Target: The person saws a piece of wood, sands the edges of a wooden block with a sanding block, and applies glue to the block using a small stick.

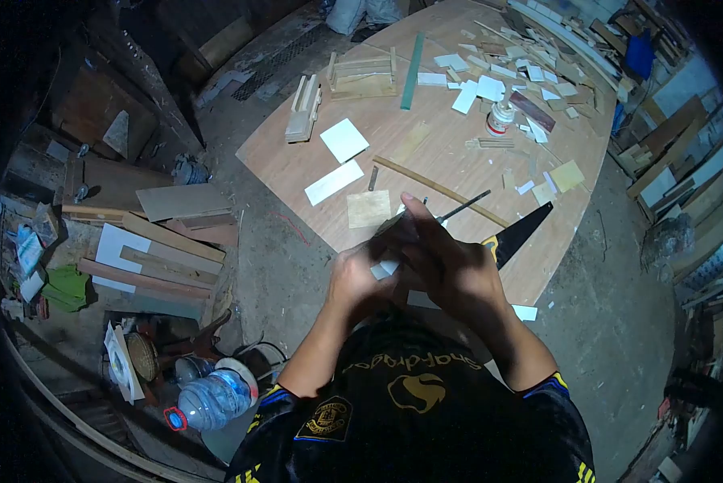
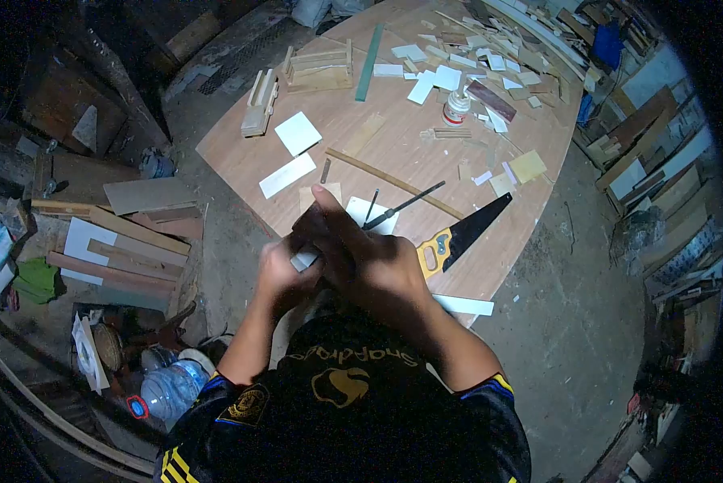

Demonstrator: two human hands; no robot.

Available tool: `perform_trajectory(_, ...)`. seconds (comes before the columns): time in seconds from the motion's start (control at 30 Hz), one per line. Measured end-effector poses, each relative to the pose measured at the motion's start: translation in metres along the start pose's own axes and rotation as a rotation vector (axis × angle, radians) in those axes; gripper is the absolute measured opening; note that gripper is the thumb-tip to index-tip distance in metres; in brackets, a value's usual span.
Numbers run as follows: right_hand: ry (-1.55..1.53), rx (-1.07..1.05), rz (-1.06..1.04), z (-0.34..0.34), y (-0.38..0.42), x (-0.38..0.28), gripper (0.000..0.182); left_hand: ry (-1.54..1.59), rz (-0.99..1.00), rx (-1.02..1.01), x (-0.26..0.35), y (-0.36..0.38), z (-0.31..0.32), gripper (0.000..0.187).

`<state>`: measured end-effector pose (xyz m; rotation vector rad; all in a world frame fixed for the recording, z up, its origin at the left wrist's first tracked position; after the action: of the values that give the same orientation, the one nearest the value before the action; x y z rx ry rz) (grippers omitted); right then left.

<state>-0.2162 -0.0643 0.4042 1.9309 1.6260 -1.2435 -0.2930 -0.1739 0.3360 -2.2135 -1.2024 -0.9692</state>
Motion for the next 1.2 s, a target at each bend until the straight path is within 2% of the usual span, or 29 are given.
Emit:
perform_trajectory(0.03,0.003,0.009,-0.001,-0.004,0.001,-0.002,0.059,0.000,0.009,-0.002,0.001,-0.001,0.000,0.031)
perform_trajectory(0.1,0.085,-0.036,0.069,-0.005,0.006,0.003,0.058,0.063,-0.054,-0.031,-0.008,-0.001,0.004,0.046)
perform_trajectory(0.33,0.085,-0.065,0.185,-0.001,0.003,0.012,0.059,0.163,-0.093,-0.105,0.000,-0.006,0.012,0.047)
perform_trajectory(0.43,0.045,-0.023,0.170,-0.001,0.006,0.017,0.058,0.038,-0.051,-0.089,0.002,-0.009,0.005,0.044)
perform_trajectory(0.5,0.080,0.068,0.029,-0.009,0.004,0.002,0.057,0.156,-0.073,-0.025,0.005,-0.010,0.000,0.044)
perform_trajectory(0.53,0.083,0.067,0.029,-0.011,0.000,-0.002,0.057,0.159,-0.073,-0.025,0.005,-0.011,0.002,0.044)
perform_trajectory(0.6,0.021,0.003,0.218,-0.008,-0.007,0.003,0.056,0.044,-0.031,-0.078,0.007,-0.011,0.009,0.045)
perform_trajectory(0.63,0.020,0.002,0.218,-0.008,-0.008,0.004,0.056,0.043,-0.033,-0.078,0.003,-0.012,0.009,0.045)
perform_trajectory(0.7,0.084,0.024,0.040,-0.009,-0.014,-0.010,0.057,0.098,-0.032,-0.007,-0.004,-0.020,-0.004,0.046)
perform_trajectory(0.8,0.034,0.137,-0.033,-0.009,-0.008,-0.006,0.056,0.090,-0.121,0.009,0.000,-0.020,-0.013,0.047)
perform_trajectory(0.83,0.035,0.132,-0.031,-0.008,-0.008,-0.004,0.056,0.093,-0.126,0.008,-0.001,-0.018,-0.007,0.047)
perform_trajectory(0.9,0.103,0.117,-0.048,-0.013,-0.021,-0.021,0.055,0.191,0.035,0.058,0.012,-0.014,-0.001,0.032)
perform_trajectory(1.03,0.076,0.086,-0.098,-0.016,-0.019,-0.026,0.055,0.193,0.052,0.116,-0.001,-0.022,-0.011,0.032)
perform_trajectory(1.1,0.141,0.124,-0.024,-0.017,-0.014,-0.022,0.055,0.147,0.003,0.103,-0.010,-0.022,-0.006,0.033)
perform_trajectory(1.2,0.145,0.073,-0.024,-0.013,-0.008,-0.014,0.055,0.153,0.043,0.108,0.009,-0.018,0.000,0.034)
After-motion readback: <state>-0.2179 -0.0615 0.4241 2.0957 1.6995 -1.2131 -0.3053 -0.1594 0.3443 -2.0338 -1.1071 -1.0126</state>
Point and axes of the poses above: each hand's wrist, its own y-axis away from the middle knuckle, its own z-axis out of the palm, x = y × z, the point moved 10 cm from there along -y, towards the middle knuckle, and after that the axes turned 7 degrees about x, right-handed, at the moved point
